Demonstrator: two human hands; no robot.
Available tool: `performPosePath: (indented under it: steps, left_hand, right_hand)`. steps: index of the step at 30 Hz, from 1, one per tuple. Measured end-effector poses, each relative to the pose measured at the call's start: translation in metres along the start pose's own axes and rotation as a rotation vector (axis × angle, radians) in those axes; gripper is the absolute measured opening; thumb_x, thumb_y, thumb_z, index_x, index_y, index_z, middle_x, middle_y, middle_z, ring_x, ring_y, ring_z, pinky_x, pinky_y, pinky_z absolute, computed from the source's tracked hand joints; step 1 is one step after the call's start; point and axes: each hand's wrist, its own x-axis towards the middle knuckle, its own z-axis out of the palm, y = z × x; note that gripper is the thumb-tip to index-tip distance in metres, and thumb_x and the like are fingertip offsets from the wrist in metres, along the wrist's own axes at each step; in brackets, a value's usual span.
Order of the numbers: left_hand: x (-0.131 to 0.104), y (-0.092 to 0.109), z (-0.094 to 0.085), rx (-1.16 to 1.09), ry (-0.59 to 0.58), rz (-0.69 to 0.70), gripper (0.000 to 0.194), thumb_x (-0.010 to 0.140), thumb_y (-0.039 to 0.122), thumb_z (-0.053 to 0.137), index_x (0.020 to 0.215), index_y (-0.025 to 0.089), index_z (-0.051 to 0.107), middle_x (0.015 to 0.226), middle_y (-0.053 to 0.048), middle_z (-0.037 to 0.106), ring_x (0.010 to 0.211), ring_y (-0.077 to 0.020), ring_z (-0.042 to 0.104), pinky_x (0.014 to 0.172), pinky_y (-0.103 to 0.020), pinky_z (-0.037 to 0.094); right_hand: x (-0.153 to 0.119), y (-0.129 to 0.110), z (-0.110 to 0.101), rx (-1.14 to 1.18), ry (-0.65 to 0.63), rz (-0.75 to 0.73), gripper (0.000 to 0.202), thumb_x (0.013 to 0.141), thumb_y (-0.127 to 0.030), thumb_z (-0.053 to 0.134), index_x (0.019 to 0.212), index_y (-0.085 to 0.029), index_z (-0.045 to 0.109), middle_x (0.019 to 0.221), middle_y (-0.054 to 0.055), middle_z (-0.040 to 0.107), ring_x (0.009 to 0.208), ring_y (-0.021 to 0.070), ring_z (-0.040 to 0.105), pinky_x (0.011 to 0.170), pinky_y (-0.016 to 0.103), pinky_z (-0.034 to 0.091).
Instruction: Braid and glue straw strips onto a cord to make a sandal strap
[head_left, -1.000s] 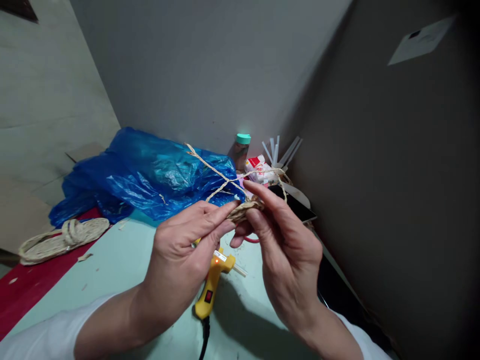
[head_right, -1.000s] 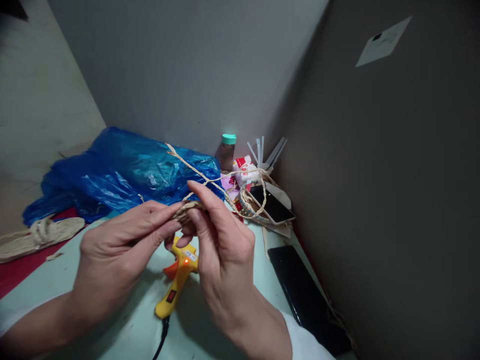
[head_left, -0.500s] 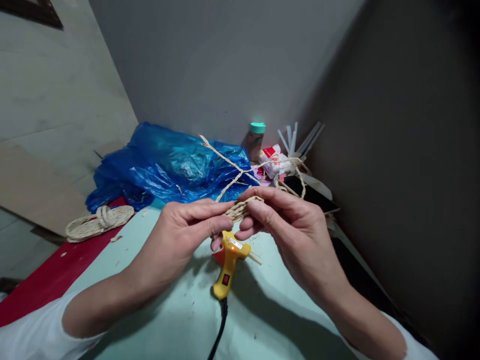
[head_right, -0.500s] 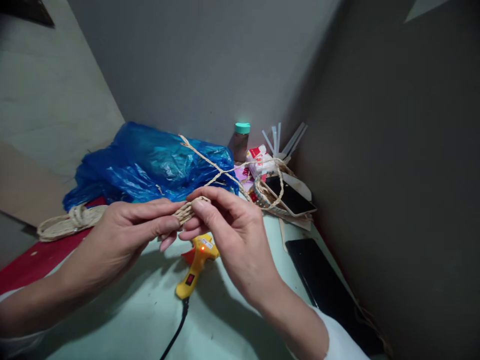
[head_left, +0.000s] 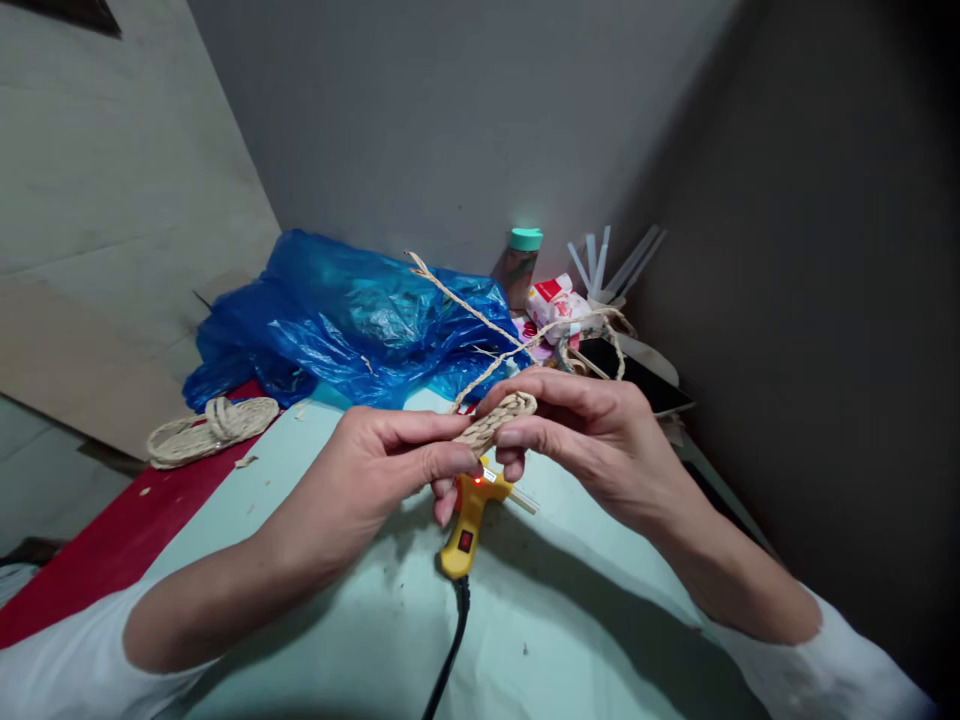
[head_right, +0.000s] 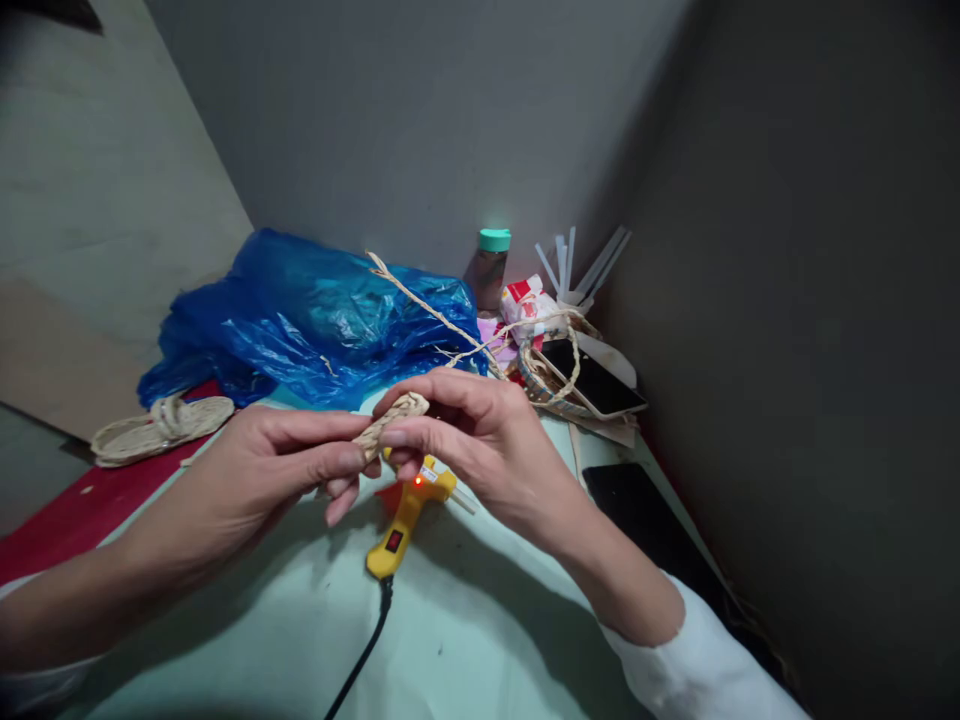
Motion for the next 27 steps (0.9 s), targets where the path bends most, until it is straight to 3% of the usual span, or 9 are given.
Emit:
performPosePath:
  steps: [3,7,9,12,16,21,27]
  left_hand:
    - [-0.001,-0.004,-0.004,0.056,-0.024,0.010,0.018,0.090,0.022,0.062,0.091,0.021,0.080,0.062,0.003,0.065,0.059,-0.0079,0.056,0.065,-0.018,0.047]
    - [0.000,-0.009,-0.012,0.038,-0.086,0.013,0.032,0.094,0.029,0.055,0.076,0.016,0.078,0.076,-0.003,0.071,0.076,-0.0136,0.065,0.080,-0.023,0.050]
    - [0.003,-0.010,-0.014,0.020,-0.113,-0.023,0.026,0.092,0.028,0.058,0.081,0.016,0.078,0.082,-0.004,0.074,0.081,-0.0161,0.067,0.083,-0.026,0.051]
    - [0.007,-0.009,-0.017,0.006,-0.125,-0.094,0.015,0.087,0.025,0.065,0.089,0.018,0.079,0.082,-0.004,0.076,0.079,-0.0177,0.070,0.078,-0.026,0.054]
    - [0.010,-0.010,-0.017,-0.007,-0.164,-0.124,0.017,0.087,0.026,0.064,0.084,0.016,0.078,0.076,-0.005,0.076,0.072,-0.0169,0.070,0.072,-0.026,0.055]
    - [0.009,-0.013,-0.015,-0.039,-0.063,-0.078,0.016,0.086,0.025,0.066,0.077,0.015,0.074,0.071,-0.003,0.073,0.064,-0.0133,0.068,0.067,-0.023,0.054]
    - [0.007,-0.012,-0.009,0.052,0.014,-0.046,0.016,0.087,0.024,0.064,0.076,0.015,0.072,0.067,-0.002,0.072,0.065,-0.0140,0.068,0.069,-0.023,0.054]
  right_hand:
    - [0.002,0.004,-0.003,0.086,-0.046,0.043,0.005,0.087,-0.022,0.069,0.090,-0.019,0.072,0.075,-0.002,0.067,0.061,0.0074,0.063,0.061,0.018,0.054]
    - [0.002,0.007,-0.005,0.112,-0.090,0.064,0.009,0.087,-0.024,0.070,0.091,-0.017,0.072,0.082,0.001,0.069,0.062,0.0083,0.062,0.060,0.020,0.054]
    - [0.002,0.007,-0.005,0.113,-0.100,0.062,0.009,0.087,-0.024,0.070,0.090,-0.016,0.072,0.084,0.002,0.069,0.062,0.0086,0.062,0.060,0.021,0.054]
    - [0.002,0.008,-0.005,0.112,-0.100,0.060,0.008,0.086,-0.023,0.070,0.086,-0.015,0.072,0.086,0.003,0.069,0.061,0.0083,0.061,0.059,0.021,0.054]
    - [0.002,0.008,-0.004,0.113,-0.076,0.089,0.008,0.086,-0.023,0.070,0.089,-0.016,0.072,0.084,0.002,0.068,0.061,0.0095,0.061,0.059,0.023,0.055]
    - [0.001,0.009,-0.001,0.110,-0.040,0.128,0.016,0.087,-0.027,0.069,0.100,-0.018,0.071,0.079,0.000,0.068,0.063,0.0112,0.062,0.062,0.025,0.056]
    - [0.000,0.005,0.006,-0.094,0.034,0.094,0.019,0.088,-0.028,0.067,0.103,-0.018,0.071,0.089,0.002,0.070,0.073,0.0131,0.065,0.066,0.024,0.055]
